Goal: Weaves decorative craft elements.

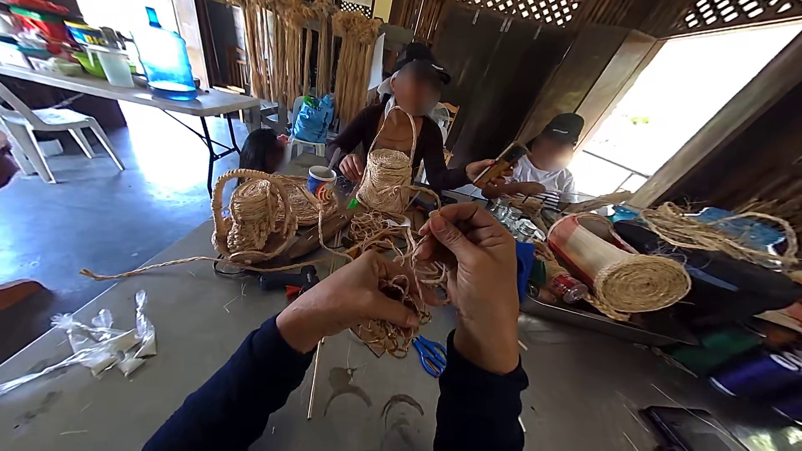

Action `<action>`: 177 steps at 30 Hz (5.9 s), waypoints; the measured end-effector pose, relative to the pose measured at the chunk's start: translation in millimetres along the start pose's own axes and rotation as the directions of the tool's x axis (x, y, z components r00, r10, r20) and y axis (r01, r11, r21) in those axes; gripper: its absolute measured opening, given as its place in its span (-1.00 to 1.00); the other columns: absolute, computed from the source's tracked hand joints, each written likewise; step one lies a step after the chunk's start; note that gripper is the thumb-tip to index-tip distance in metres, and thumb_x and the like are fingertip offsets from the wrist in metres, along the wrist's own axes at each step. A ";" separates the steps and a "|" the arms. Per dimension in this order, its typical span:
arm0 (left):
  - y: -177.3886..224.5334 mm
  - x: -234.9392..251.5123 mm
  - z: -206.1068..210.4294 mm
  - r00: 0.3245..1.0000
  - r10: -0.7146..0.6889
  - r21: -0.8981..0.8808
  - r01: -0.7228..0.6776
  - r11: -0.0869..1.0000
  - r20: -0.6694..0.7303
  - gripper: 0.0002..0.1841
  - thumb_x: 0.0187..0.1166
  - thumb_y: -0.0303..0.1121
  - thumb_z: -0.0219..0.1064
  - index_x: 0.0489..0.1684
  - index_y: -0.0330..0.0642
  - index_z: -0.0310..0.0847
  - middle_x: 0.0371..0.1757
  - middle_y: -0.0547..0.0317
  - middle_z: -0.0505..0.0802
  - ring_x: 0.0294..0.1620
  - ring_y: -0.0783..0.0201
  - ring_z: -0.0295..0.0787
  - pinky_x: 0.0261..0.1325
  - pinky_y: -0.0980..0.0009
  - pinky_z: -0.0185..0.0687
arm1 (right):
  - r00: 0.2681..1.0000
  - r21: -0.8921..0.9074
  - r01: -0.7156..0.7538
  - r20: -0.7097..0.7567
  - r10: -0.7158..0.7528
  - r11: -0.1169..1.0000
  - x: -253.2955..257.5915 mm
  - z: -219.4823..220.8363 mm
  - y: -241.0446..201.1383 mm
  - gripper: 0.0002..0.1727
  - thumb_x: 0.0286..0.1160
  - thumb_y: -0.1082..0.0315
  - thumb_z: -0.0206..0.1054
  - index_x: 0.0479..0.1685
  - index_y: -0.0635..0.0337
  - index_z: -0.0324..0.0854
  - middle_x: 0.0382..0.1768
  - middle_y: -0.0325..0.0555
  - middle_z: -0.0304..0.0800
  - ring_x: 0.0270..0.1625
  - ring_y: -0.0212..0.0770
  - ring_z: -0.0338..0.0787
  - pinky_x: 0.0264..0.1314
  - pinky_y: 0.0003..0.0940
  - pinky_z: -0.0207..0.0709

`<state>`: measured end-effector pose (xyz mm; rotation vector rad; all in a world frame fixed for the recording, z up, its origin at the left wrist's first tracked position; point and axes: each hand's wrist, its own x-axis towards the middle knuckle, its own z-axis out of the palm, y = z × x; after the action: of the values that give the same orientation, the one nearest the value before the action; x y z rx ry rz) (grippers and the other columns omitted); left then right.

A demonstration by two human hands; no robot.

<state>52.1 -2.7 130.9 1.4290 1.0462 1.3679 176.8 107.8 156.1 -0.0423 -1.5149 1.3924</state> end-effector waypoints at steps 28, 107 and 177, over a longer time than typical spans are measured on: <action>-5.5 5.0 5.7 0.999 0.007 -0.195 -0.015 0.981 -0.043 -0.69 0.34 -0.66 0.24 -0.36 -0.05 0.89 -0.23 0.40 0.95 -0.34 0.63 0.81 -0.25 0.64 0.74 | 0.952 -0.204 -0.084 -0.305 0.018 0.975 13.7 -16.7 5.2 -0.91 0.58 0.61 0.30 -0.27 0.28 0.62 -0.56 -0.21 0.78 -0.64 -0.36 0.79 -0.54 -0.46 0.78; 13.7 -14.1 -47.7 0.938 0.105 0.380 0.031 0.924 -0.330 -0.84 0.36 -0.59 0.54 -0.17 -0.24 0.82 -0.31 0.33 0.86 -0.30 0.56 0.76 -0.13 0.59 0.71 | 0.916 -0.044 -0.187 -0.369 0.157 0.981 28.6 -12.6 23.1 -0.85 0.83 0.47 0.02 -0.02 0.37 0.46 -0.48 -0.07 0.79 -0.57 -0.23 0.83 -0.49 -0.38 0.79; 11.8 -8.0 -43.4 0.810 0.248 0.441 0.015 0.897 -0.531 -0.83 0.39 -0.63 0.50 -0.13 -0.27 0.80 -0.22 0.26 0.89 -0.25 0.52 0.82 -0.10 0.58 0.76 | 0.917 -0.298 -0.311 0.155 0.367 0.902 17.3 8.8 21.8 -0.89 0.60 0.58 0.29 -0.14 0.38 0.74 -0.35 -0.16 0.83 -0.34 -0.41 0.82 -0.15 -0.51 0.75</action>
<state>8.4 -11.8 140.8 1.4267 1.7689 1.8092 150.2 119.4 152.4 -0.3571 -1.9362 1.4877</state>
